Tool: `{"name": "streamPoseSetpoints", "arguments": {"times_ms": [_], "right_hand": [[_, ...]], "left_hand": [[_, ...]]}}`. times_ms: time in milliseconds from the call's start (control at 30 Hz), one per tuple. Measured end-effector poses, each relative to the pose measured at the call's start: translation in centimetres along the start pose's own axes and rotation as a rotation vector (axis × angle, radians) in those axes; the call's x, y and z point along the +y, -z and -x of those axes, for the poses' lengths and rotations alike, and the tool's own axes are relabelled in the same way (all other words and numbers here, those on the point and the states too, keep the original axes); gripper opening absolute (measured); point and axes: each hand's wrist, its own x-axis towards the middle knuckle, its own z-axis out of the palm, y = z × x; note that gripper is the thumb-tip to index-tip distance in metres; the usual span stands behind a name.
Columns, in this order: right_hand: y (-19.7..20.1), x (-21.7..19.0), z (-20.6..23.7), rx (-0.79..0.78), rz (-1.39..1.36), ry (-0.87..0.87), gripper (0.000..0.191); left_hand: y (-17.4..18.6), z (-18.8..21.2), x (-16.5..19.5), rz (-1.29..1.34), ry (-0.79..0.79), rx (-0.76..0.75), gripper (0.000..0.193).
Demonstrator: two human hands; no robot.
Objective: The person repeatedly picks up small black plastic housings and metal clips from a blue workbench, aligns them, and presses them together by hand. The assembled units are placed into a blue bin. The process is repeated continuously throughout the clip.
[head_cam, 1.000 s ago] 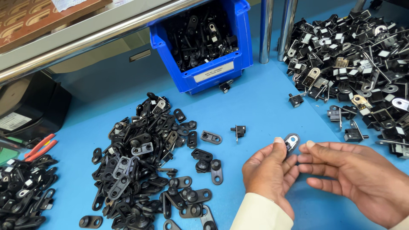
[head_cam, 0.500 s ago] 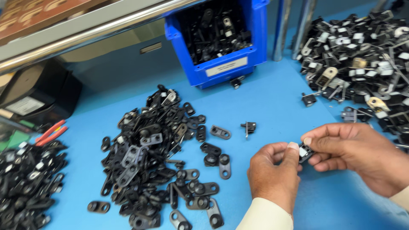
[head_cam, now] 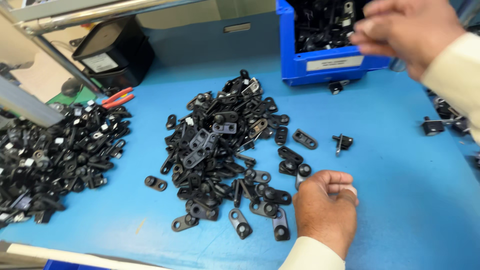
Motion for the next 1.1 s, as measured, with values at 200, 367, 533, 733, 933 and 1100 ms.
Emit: {"name": "streamPoseSetpoints", "arguments": {"times_ms": [200,367,533,733,933,1100], "right_hand": [[1.7,8.3,4.6,-0.041,0.658,-0.060,0.030],[-0.9,10.7,1.6,-0.082,1.011,0.185,0.050],[-2.6,9.4,3.2,-0.077,1.160,0.233,0.054],[-2.0,5.1,8.1,-0.417,0.753,0.101,0.033],[-1.8,4.5,13.2,-0.342,0.803,0.072,0.039],[-0.2,6.4,13.7,-0.250,0.671,-0.311,0.040]], "left_hand": [[1.6,-1.1,0.6,-0.053,-0.022,0.049,0.017],[0.9,-2.6,2.5,-0.293,-0.202,0.067,0.023],[0.7,-2.9,3.2,-0.481,-0.289,0.127,0.029],[3.1,-5.1,3.4,-0.757,-0.400,0.254,0.038],[3.9,-10.3,4.3,-1.173,-0.660,0.116,0.025],[4.1,-10.6,4.3,-1.213,-0.594,-0.007,0.026]]}}
